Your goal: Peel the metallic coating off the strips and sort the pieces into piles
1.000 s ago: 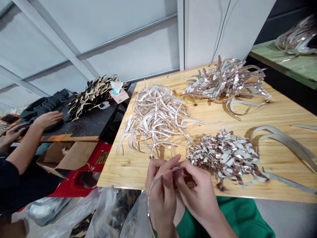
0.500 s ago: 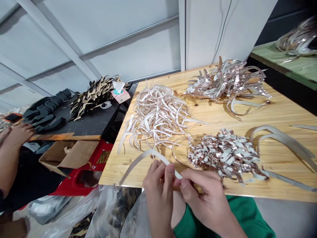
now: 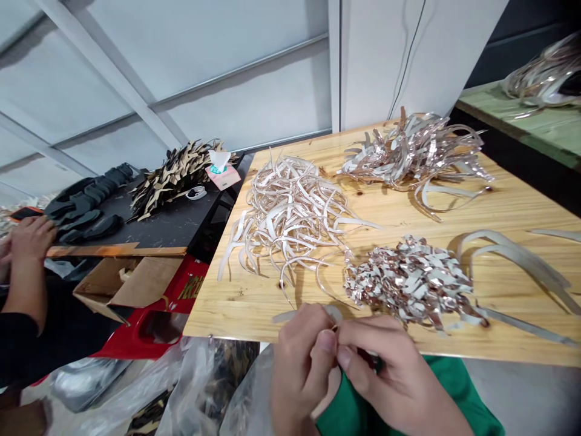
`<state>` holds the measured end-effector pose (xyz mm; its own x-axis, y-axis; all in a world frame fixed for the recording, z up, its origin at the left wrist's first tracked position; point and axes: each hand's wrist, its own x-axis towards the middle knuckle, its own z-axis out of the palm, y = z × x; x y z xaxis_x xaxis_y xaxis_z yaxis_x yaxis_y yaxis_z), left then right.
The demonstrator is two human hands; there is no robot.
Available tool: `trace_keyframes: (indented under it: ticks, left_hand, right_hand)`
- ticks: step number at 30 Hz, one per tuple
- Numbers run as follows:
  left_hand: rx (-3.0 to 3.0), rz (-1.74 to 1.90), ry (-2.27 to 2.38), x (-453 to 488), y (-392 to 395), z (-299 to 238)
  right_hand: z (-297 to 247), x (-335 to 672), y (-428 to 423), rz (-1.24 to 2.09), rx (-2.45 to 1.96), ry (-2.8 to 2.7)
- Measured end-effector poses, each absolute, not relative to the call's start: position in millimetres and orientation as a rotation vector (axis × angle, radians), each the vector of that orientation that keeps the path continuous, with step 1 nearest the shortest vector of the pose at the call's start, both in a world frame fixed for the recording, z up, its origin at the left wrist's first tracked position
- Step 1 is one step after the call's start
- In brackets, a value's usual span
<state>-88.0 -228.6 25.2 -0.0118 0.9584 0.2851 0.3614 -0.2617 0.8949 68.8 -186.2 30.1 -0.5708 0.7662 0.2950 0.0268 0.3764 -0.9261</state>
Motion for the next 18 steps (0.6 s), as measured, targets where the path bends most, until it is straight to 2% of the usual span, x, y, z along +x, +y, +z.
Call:
trace_keyframes:
  ticks: [9, 13, 18]
  left_hand:
    - [1.692, 1.423, 1.374, -91.7, -231.9, 19.8]
    - [1.687, 1.256, 1.283, -96.4, -229.4, 27.2]
    - [1.738, 1.085, 1.426, -94.4, -228.5, 37.3]
  right_hand:
    - [34.7, 77.1, -188.9, 1.302, -0.743, -1.978]
    - [37.1, 82.2, -184.6, 1.365, -0.816, -2.085]
    - [33.2, 83.1, -180.2, 1.177, -0.833, -2.095]
